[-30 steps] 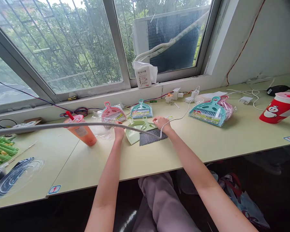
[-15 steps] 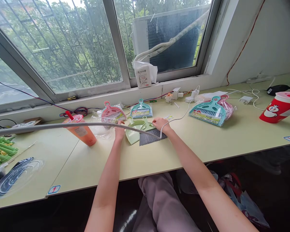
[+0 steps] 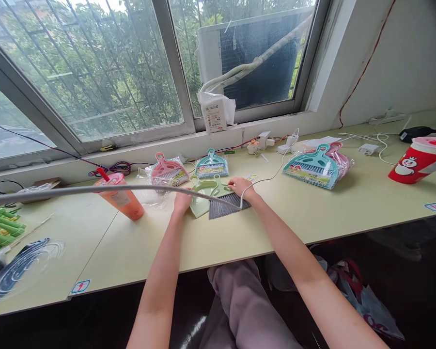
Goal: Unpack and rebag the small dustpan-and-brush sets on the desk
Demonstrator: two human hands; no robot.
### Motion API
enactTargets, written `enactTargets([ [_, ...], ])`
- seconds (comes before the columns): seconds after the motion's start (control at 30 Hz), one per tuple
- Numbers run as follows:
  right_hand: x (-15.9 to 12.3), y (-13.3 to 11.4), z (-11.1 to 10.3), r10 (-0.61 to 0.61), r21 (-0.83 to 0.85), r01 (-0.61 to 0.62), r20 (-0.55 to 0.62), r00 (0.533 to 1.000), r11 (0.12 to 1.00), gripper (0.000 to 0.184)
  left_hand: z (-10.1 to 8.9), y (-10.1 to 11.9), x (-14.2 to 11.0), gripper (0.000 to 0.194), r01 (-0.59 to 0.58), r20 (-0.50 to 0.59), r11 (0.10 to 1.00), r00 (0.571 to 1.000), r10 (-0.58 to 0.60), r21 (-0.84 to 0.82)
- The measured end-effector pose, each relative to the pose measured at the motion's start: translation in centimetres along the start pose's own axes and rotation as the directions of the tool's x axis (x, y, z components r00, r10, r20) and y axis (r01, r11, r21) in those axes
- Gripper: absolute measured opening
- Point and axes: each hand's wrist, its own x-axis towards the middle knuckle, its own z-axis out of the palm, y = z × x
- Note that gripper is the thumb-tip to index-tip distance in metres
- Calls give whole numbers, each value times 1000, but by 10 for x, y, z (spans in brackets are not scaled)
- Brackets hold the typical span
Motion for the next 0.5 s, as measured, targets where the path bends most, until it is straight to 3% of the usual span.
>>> enactTargets([
  [0.17, 0, -5, -2, -12, 117, 21, -78, 997, 993, 22, 5, 14, -8, 13, -101, 106, 994, 989, 105, -46],
  [0.33, -3, -14, -3, -32, 153, 67, -223, 974, 986, 23, 18, 35, -23, 26, -174, 197, 934, 950, 243, -311],
  [0.5, -2, -14, -3, -45, 185, 93, -248, 968, 978, 22, 33, 34, -27, 46, -102, 292, 852, 913, 285, -514],
])
